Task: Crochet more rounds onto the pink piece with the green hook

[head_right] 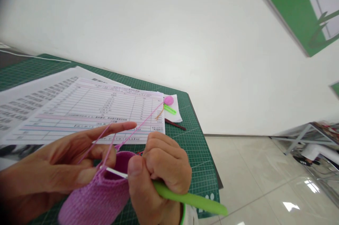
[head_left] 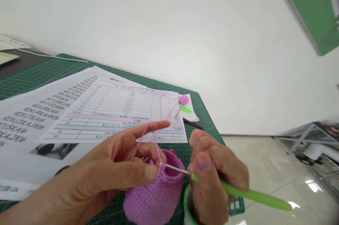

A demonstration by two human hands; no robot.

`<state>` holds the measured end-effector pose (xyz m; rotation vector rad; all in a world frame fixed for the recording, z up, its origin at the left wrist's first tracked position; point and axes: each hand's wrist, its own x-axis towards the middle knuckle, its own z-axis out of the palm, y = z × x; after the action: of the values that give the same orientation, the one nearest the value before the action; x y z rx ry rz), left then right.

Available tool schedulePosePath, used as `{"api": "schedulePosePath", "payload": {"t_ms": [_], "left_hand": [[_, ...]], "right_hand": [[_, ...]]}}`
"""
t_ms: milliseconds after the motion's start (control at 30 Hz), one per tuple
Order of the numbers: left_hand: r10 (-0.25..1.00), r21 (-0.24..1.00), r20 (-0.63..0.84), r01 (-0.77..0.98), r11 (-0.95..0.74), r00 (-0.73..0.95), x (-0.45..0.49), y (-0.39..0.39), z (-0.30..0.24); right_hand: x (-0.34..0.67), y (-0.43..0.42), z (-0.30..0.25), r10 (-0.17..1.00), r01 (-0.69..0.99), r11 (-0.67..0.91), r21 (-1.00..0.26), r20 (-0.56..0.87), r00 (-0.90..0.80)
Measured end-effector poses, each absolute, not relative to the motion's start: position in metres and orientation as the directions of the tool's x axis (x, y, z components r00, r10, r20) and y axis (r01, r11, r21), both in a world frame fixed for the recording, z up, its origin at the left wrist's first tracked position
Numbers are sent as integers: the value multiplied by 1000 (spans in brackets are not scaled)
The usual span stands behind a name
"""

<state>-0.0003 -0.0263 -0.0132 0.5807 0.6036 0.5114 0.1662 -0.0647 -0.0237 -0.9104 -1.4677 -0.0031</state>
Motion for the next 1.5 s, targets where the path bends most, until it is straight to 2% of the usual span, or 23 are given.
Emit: {"api": "schedulePosePath", "payload": {"t_ms": [233,467,567,633,700,800,900,1000,1133,1233,1333,1500], "left_hand": [[601,669,-349,-258,697,719,0,-25,-15],[594,703,-294,-252,665,749,2,-24,-15],[609,735,-254,-260,626,751,3,-26,-18],[628,754,-219,-279,594,747,4,-27,-20],[626,764,-201,-280,582,754,4,-28,-23],[624,753,-221,-276,598,749,5,-27,-25],[658,759,-239,-285,586,714,5,-26,-24],[709,800,-232,-284,529,666,5,-27,-24],[778,851,-225,-271,450,586,6,-32,-27],[815,872,-210,-273,406,541,9,-34,-28],[829,858,-198,-317,405,522,9,-34,-23],[784,690,-431,-397,606,448,3,-30,-16]], "right_hand": [[167,-65,-25,547,357,720,-596,803,237],[172,-60,-19,649,70,738,-671,734,200],[169,-59,-19,666,26,728,-685,716,208],[165,-59,-19,653,83,728,-680,726,218],[160,-60,-19,589,253,736,-628,778,220],[159,-62,-19,444,588,702,-401,892,77],[163,-61,-20,378,746,626,-229,925,-33],[164,-60,-21,378,748,619,-239,926,-17],[160,-60,-20,501,593,688,-419,865,30],[157,-61,-19,528,536,682,-499,842,112],[157,-61,-21,457,591,677,-438,880,128],[158,-59,-23,339,693,663,-283,939,60]]}}
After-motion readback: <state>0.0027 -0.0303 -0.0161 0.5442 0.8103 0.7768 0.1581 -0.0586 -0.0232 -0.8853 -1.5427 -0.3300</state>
